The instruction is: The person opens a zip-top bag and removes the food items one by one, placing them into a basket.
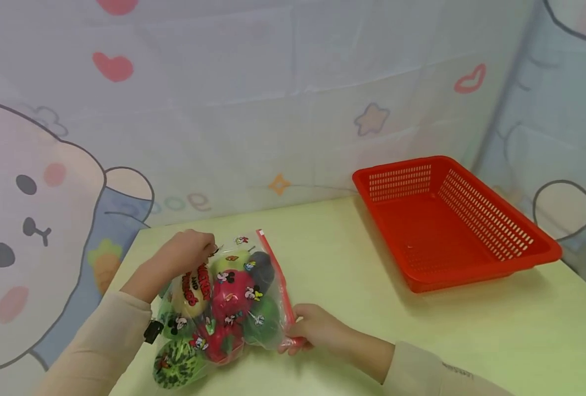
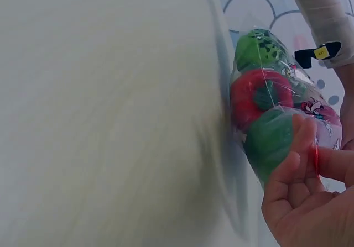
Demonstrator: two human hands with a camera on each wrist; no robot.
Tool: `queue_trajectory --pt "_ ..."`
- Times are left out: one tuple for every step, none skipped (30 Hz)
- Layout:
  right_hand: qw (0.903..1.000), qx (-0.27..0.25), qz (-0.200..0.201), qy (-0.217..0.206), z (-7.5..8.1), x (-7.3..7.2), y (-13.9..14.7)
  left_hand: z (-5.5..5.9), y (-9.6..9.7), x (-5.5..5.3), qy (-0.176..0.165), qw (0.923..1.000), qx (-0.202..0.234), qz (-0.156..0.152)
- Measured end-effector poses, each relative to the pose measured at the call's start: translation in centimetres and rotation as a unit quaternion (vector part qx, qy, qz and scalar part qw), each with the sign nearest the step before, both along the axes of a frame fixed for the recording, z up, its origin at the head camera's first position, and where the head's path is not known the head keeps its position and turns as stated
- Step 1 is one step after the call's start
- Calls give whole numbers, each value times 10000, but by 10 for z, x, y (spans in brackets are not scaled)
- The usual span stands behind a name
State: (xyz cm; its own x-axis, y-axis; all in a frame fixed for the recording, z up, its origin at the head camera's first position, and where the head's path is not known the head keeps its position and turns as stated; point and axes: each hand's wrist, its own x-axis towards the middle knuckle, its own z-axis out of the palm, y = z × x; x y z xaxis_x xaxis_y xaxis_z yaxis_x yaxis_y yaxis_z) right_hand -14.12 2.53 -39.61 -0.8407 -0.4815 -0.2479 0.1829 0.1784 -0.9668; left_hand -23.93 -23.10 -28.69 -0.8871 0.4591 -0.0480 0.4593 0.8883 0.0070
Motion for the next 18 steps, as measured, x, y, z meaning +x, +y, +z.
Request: queue_trajectory --pt "10000 -30 70 -26 -1 2 2 -1 1 1 -59 10000 14 -34" --pt "9999 -66 132 -46 -2 3 3 -3 2 2 -113 9999 59 -46" --pt "9998 -98 183 -59 -2 3 4 -4 3 2 -169 9998 94 -36" --pt "9997 -90 225 -46 -3 3 6 -5 3 1 -239 9996 120 -15" --pt "9996 -80 270 -31 -3 3 7 -7 4 1 -310 9994 139 17" --pt "9995 -44 309 -7 -4 2 8 -8 5 -1 -371 9992 140 48" --pt "9994 16 345 18 -3 0 9 -9 5 -2 -496 9986 141 120" --pt "9992 70 399 40 -3 -1 9 -11 6 -4 -624 9978 117 170" --pt "9989 137 450 54 -4 -2 10 -12 6 -6 -767 9968 85 216" --pt "9986 207 490 61 -4 -4 11 -13 7 -8 -918 9955 44 247" --pt "9982 290 523 76 -4 -5 12 -14 7 -11 -1067 9939 -12 267" --pt "9979 373 530 87 -5 -7 14 -15 9 -14 -1214 9922 -99 272" --pt "9975 458 535 99 -6 -8 15 -15 10 -17 -1350 9902 -207 280" --pt "9969 559 536 130 -7 -10 17 -15 12 -20 -1490 9878 -318 307" --pt "9963 668 525 161 -8 -12 19 -15 15 -23 -1609 9855 -424 325" --pt "9955 770 523 194 -9 -14 22 -13 19 -25 -1711 9832 -544 336" --pt "9947 867 507 230 -10 -17 25 -11 23 -28 -1778 9813 -659 328" --pt "9939 949 499 257 -9 -20 28 -7 30 -31 -1823 9797 -775 305"
